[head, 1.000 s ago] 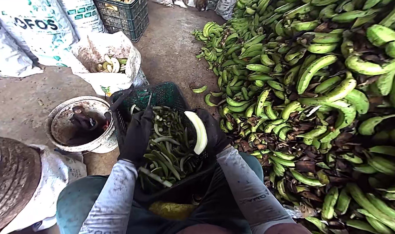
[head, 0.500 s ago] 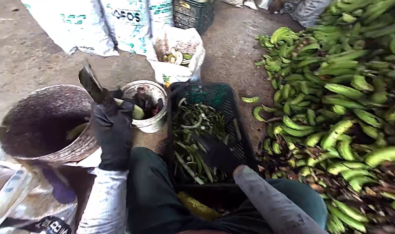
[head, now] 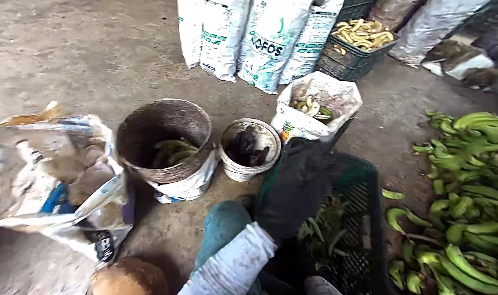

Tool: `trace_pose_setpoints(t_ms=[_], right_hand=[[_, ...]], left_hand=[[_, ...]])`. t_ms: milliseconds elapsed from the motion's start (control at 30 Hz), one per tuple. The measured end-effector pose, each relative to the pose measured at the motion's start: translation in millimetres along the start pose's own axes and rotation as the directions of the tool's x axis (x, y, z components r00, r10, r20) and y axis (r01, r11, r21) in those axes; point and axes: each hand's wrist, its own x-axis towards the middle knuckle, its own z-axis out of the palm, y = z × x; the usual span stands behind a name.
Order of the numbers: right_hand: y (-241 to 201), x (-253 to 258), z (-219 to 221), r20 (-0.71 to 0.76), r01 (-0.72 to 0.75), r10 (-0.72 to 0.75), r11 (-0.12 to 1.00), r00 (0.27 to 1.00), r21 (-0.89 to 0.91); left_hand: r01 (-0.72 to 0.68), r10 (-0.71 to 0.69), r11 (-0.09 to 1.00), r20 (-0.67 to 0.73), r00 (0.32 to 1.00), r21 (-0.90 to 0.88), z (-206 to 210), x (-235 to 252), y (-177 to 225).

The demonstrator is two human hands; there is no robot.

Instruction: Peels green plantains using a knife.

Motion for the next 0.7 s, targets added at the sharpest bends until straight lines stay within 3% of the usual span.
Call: trace_pose_setpoints(t_ms=[67, 100, 133, 167, 200, 267, 400, 533, 567, 600, 633, 700], right_hand=[[18, 7, 15, -0.164, 0.04, -0.034, 0.999, 0.986, 0.034], [25, 11, 14, -0.202, 0.038, -0.024, 0.997, 0.979, 0.065], [33, 16, 8, -0.204, 0.017, 0.005, 0.994, 0.979, 0.106], [43, 22, 0, -0.215, 0.003, 0.024, 0.992, 0.976, 0.127], [54, 30, -8, -0.223, 0.013, 0.018, 0.991, 0.975, 0.137], [77, 55, -33, -0.244, 0.074, -0.057, 0.995, 0.968, 0.06], [114, 110, -96, -0.336, 0.089, -0.1, 0.995, 0.937, -0.049], [98, 119, -154, -0.364, -0.063, 0.12, 0.984, 0.924, 0.164], [90, 116, -159, -0.359, -0.077, 0.163, 0.967, 0.919, 0.244], [80, 112, -157, -0.35, -0.079, 0.201, 0.94, 0.915, 0.333], [69, 104, -152, -0.326, -0.078, 0.224, 0.91, 0.919, 0.407], [54, 82, -140, -0.201, -0.071, 0.196, 0.863, 0.96, 0.5]], left_hand=[[-0.202, 0.209, 0.977, 0.158, 0.965, -0.063, -25, 1, -43], [-0.234, 0.243, 0.97, 0.157, 0.957, -0.073, -36, 1, -49], [-0.157, 0.161, 0.986, 0.084, 0.983, -0.049, -39, 1, -36], [-0.011, 0.011, 1.0, -0.074, 0.997, 0.006, -32, 1, -11], [0.087, -0.076, 0.995, -0.182, 0.98, 0.053, -29, 3, 3], [0.134, -0.11, 0.987, -0.239, 0.965, 0.086, -27, 4, 8], [0.068, -0.049, 0.992, -0.171, 0.984, 0.11, -17, 5, -2], [0.085, -0.068, 0.987, -0.124, 0.99, 0.14, -19, 6, -12], [0.03, -0.019, 0.992, -0.087, 0.996, 0.121, -29, 4, -28], [-0.088, 0.088, 0.996, 0.004, 0.996, 0.031, -50, 3, -55], [-0.1, 0.099, 0.995, 0.115, 0.988, 0.004, -66, 5, -70], [-0.022, -0.003, 0.996, 0.275, 0.961, 0.088, -69, 17, -73]])
